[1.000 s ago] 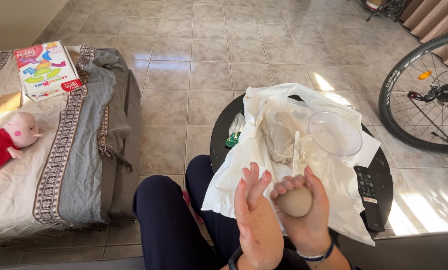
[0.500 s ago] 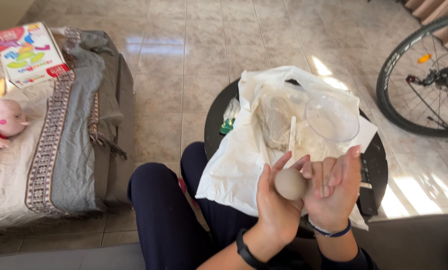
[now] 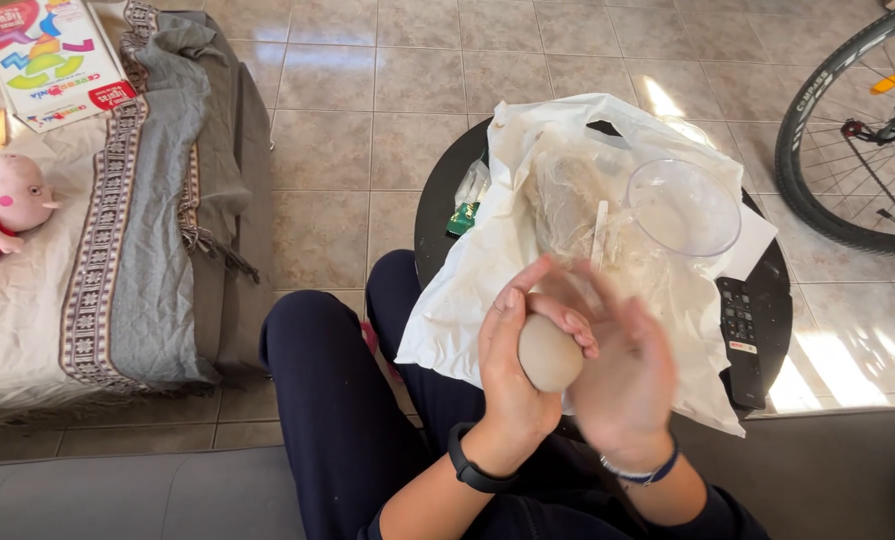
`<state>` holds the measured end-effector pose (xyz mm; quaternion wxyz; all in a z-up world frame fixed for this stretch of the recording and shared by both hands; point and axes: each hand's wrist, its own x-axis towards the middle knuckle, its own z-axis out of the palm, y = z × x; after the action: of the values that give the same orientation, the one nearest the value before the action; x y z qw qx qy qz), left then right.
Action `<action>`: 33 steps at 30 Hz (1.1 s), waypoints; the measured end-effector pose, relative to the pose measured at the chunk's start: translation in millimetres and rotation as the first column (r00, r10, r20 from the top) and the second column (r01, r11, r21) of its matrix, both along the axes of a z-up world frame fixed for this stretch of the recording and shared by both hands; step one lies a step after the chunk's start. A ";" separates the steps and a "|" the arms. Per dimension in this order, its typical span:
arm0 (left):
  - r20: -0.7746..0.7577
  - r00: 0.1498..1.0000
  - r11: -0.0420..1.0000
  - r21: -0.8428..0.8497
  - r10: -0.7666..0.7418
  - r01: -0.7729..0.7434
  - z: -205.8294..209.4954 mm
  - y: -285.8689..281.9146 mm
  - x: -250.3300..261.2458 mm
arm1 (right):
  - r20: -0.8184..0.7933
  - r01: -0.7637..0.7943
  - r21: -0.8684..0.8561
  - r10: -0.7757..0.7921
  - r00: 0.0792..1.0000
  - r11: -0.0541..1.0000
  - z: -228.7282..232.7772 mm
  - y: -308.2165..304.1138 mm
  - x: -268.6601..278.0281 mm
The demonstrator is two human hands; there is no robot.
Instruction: The person is molding a piece of clay into a round ball using their hands.
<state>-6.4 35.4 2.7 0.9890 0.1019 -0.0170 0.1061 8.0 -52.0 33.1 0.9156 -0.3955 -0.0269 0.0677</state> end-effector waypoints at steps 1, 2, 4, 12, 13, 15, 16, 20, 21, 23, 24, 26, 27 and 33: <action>0.024 0.996 0.987 0.137 0.082 -0.084 -0.1 1.4 -1.9 | -0.114 -0.076 0.030 0.079 0.990 0.997 -3.7 3.2 -2.5; 0.060 0.986 0.949 0.268 0.158 -0.168 0.0 2.6 -3.8 | -0.222 -0.150 0.070 0.162 0.961 0.986 -7.0 6.2 -5.0; 0.179 0.938 0.753 0.560 0.297 -0.345 -1.5 8.3 -11.3 | -0.292 -0.185 0.116 0.211 0.933 0.976 -4.3 14.2 -9.3; 0.779 0.579 -0.472 0.616 0.242 -0.631 49.1 28.0 -36.4 | -0.081 -0.233 -0.030 0.230 0.970 0.972 -74.5 -18.8 -9.5; 0.807 0.534 -0.471 0.584 0.251 -0.661 42.6 26.4 -40.5 | -0.182 -0.235 0.171 0.265 0.947 0.957 -75.5 -19.3 -8.9; 0.833 0.489 -0.468 0.551 0.258 -0.691 29.4 25.0 -46.7 | -0.268 -0.205 0.364 0.313 0.911 0.908 -69.1 -17.5 -8.4; 0.822 0.492 -0.403 0.570 0.287 -0.716 23.0 25.3 -49.0 | -0.304 -0.231 0.440 0.386 0.871 0.868 -61.6 -14.7 -8.8; 0.718 0.590 -0.185 0.679 0.370 -0.710 29.6 31.8 -40.5 | -0.497 -0.191 0.389 0.380 0.780 0.901 -42.3 -14.7 1.2; 0.718 0.590 -0.186 0.679 0.370 -0.710 22.0 24.8 -32.4 | -0.497 -0.192 0.390 0.381 0.780 0.901 -42.6 -18.9 5.0; 0.446 0.749 0.217 0.770 0.491 -0.600 6.6 10.3 -16.0 | -0.406 -0.116 0.251 0.214 0.889 0.961 -43.0 -27.8 12.6; 0.445 0.749 0.218 0.770 0.491 -0.600 6.5 3.2 -12.0 | -0.406 -0.116 0.250 0.213 0.889 0.961 -38.5 -30.5 15.4; 0.016 0.949 0.768 0.584 0.315 -0.264 7.1 -11.9 -1.7 | -0.124 -0.111 0.341 0.162 0.979 0.933 -28.5 -36.6 23.4; 0.014 0.949 0.770 0.581 0.315 -0.264 0.2 -19.8 2.1 | -0.125 -0.111 0.338 0.162 0.979 0.935 -23.6 -38.9 25.9; -0.221 0.957 0.982 -0.051 -0.189 0.183 -8.2 -32.2 7.8 | 0.002 -0.046 0.264 0.048 0.999 0.963 -16.1 -49.4 30.5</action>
<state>1.5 3.2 -5.5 0.9915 0.0966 0.0872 0.0006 38.5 -101.4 17.0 0.9583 -0.2689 -0.0430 0.0861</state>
